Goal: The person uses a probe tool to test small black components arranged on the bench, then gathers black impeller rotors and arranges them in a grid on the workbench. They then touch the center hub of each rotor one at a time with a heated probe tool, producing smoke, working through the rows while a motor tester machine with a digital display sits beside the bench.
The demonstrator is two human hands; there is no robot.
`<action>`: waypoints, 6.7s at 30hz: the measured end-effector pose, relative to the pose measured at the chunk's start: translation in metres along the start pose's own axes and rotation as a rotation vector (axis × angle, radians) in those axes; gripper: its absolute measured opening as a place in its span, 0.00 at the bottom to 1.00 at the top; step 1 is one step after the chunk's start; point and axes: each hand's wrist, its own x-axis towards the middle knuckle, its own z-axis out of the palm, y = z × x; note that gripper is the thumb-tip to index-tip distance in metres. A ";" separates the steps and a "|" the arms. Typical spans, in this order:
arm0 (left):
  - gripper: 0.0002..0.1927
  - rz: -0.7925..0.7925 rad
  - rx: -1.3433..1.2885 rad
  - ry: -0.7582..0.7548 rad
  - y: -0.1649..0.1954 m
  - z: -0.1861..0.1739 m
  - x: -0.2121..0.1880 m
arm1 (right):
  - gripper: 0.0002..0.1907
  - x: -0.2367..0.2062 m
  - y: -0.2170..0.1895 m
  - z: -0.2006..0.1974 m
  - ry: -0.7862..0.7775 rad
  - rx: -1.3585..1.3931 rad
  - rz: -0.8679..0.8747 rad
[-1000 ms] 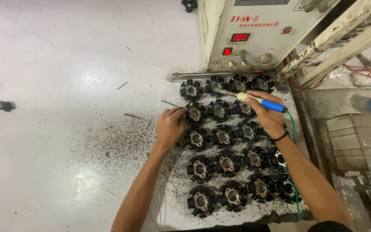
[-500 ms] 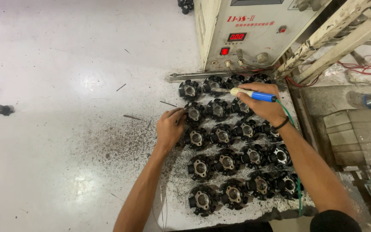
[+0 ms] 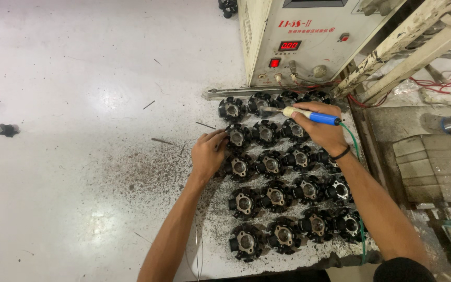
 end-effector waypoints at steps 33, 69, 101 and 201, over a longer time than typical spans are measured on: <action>0.11 0.016 0.026 0.052 -0.006 -0.013 -0.013 | 0.13 -0.082 -0.020 0.048 -0.047 0.301 0.153; 0.09 0.074 -0.024 -0.045 0.000 -0.004 -0.008 | 0.09 -0.039 -0.064 0.052 -0.079 0.253 0.302; 0.07 0.133 0.074 -0.137 0.012 0.097 0.095 | 0.14 -0.009 0.006 -0.001 -0.047 0.047 0.097; 0.22 -0.004 -0.122 -0.107 0.111 -0.112 -0.226 | 0.15 -0.326 -0.143 -0.017 -0.129 0.006 0.174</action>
